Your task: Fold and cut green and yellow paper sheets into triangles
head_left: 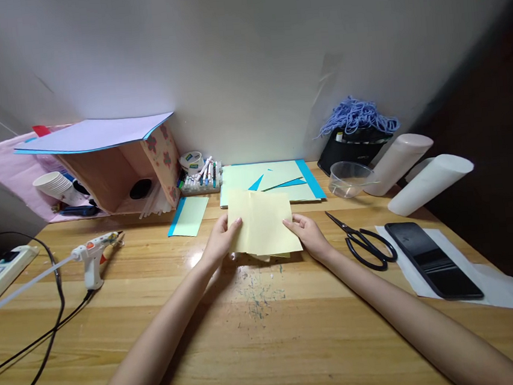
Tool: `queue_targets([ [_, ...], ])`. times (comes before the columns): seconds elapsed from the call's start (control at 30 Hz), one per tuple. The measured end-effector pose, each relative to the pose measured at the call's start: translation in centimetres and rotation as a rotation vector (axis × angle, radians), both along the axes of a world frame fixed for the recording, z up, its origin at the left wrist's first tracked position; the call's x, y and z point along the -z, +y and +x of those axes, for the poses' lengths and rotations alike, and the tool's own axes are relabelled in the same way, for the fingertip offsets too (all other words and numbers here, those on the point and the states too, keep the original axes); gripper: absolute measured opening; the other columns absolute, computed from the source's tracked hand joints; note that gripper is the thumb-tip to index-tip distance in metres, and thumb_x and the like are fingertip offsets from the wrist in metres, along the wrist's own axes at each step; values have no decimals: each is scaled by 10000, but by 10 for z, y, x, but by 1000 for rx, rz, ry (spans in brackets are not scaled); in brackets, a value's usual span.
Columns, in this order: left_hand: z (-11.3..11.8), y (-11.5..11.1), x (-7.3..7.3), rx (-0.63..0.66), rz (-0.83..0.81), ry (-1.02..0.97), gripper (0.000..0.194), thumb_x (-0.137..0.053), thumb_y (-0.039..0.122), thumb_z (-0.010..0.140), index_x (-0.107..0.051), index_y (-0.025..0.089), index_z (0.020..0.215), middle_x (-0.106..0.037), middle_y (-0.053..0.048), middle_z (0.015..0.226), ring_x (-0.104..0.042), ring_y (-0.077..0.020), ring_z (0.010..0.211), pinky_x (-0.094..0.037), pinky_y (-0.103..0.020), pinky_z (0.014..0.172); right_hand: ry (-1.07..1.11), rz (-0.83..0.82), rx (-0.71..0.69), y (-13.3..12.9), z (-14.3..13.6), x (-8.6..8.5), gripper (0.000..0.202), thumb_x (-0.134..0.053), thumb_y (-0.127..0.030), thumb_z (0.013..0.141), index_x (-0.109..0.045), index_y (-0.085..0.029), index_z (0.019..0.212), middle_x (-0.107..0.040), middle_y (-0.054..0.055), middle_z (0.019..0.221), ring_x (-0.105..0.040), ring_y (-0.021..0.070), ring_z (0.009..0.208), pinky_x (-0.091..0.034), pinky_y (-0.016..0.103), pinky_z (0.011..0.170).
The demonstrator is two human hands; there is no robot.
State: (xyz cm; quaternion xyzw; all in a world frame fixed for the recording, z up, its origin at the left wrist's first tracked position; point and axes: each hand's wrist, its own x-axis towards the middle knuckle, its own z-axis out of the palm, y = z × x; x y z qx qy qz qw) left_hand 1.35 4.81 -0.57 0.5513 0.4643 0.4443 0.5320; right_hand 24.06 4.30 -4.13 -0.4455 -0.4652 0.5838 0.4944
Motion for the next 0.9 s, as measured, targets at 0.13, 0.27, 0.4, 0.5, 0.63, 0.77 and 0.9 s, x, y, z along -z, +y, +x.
queue_targets([
  [0.13, 14, -10, 7, 50, -81, -46, 449, -618, 445, 721, -537, 126, 1028, -631, -118, 1032, -601, -248, 908, -499, -319, 707, -61, 15, 3, -2, -3, 0, 320, -640, -444, 697, -627, -143, 805, -680, 46, 754, -628, 192, 685, -489, 300, 645],
  [0.27, 12, -8, 10, 34, -61, 50, 437, -630, 421, 699, -562, 110, 998, -640, -117, 1023, -604, -252, 895, -496, -334, 721, -187, 93, 7, -2, -2, 5, 331, -570, -458, 755, -560, -155, 624, -564, -20, 538, -523, 123, 498, -404, 227, 483],
  [0.4, -9, 7, 2, -2, -43, 97, 473, -614, 455, 689, -567, 105, 1005, -661, -107, 947, -611, -265, 872, -495, -356, 714, -229, 114, 66, 2, 2, 10, 344, -543, -468, 769, -546, -159, 619, -526, -33, 513, -483, 112, 472, -360, 216, 446],
  [0.5, -37, 20, -12, -71, -48, 183, 507, -631, 456, 652, -561, 108, 1014, -661, -104, 934, -604, -280, 890, -484, -375, 742, -174, 110, 81, 5, 4, 11, 298, -562, -450, 758, -601, -154, 742, -632, 8, 683, -578, 159, 635, -445, 247, 572],
  [0.63, -74, 31, -27, -216, -71, 522, 458, -657, 373, 609, -552, 108, 968, -639, -125, 972, -598, -285, 902, -470, -365, 762, -84, 98, -3, 5, 4, 10, 322, -591, -403, 746, -593, -165, 962, -672, 54, 900, -622, 194, 793, -485, 298, 708],
  [0.77, -80, 30, -28, -424, 7, 966, 548, -649, 322, 649, -467, 105, 1118, -530, -192, 1138, -501, -339, 1067, -403, -457, 863, -79, 70, -94, 2, 2, 6, 371, -607, -368, 733, -551, -172, 1042, -674, 65, 922, -634, 199, 806, -494, 320, 730],
  [0.9, -51, 20, -20, -156, 298, 1005, 438, -568, 330, 752, -466, 137, 1131, -497, -158, 1174, -443, -290, 1134, -355, -438, 947, -123, 13, -164, 0, 3, 3, 388, -597, -337, 740, -494, -188, 1083, -675, 37, 823, -638, 187, 744, -500, 300, 667],
])
